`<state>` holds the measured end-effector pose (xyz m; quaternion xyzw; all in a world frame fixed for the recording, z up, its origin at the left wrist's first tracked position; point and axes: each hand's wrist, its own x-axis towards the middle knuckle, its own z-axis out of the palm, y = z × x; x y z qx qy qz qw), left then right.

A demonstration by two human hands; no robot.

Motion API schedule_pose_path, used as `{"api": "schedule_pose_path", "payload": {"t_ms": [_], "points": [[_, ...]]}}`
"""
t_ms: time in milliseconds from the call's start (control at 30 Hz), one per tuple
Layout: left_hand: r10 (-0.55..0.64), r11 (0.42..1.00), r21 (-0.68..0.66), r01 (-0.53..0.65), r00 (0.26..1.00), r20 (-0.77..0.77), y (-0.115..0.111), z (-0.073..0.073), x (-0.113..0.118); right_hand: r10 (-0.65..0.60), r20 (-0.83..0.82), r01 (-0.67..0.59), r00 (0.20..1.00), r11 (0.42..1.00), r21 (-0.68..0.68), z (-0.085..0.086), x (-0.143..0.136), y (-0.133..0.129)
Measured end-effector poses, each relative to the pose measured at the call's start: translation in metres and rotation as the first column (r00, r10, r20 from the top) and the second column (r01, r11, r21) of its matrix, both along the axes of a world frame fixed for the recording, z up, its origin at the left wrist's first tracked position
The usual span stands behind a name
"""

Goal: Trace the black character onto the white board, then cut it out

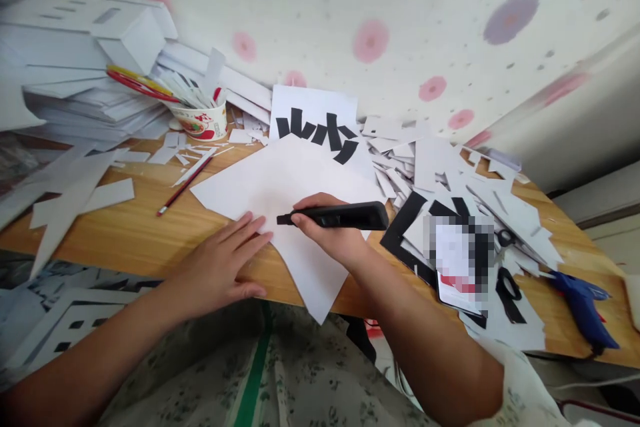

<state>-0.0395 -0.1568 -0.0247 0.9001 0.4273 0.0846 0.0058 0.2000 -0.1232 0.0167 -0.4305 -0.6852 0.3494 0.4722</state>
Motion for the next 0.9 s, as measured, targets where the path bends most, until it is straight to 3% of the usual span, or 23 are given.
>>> {"api": "schedule_pose_path", "payload": {"t_ms": [333, 633, 900], "points": [[-0.057, 0.998, 0.042, 0.054, 0.995, 0.079, 0.001, -0.007, -0.003, 0.019, 0.128, -0.031, 0.992, 0.995, 0.092, -0.015, 0.0, 0.011], [-0.034, 0.999, -0.029, 0.036, 0.998, 0.043, -0.001, -0.004, -0.004, 0.052, 0.144, -0.063, 0.988, 0.995, 0.075, -0.016, -0.001, 0.012], [-0.013, 0.998, -0.058, 0.01, 0.998, -0.056, -0.004, 0.002, 0.003, 0.14, 0.208, -0.186, 0.968, 0.959, 0.216, -0.015, -0.002, 0.008]]}}
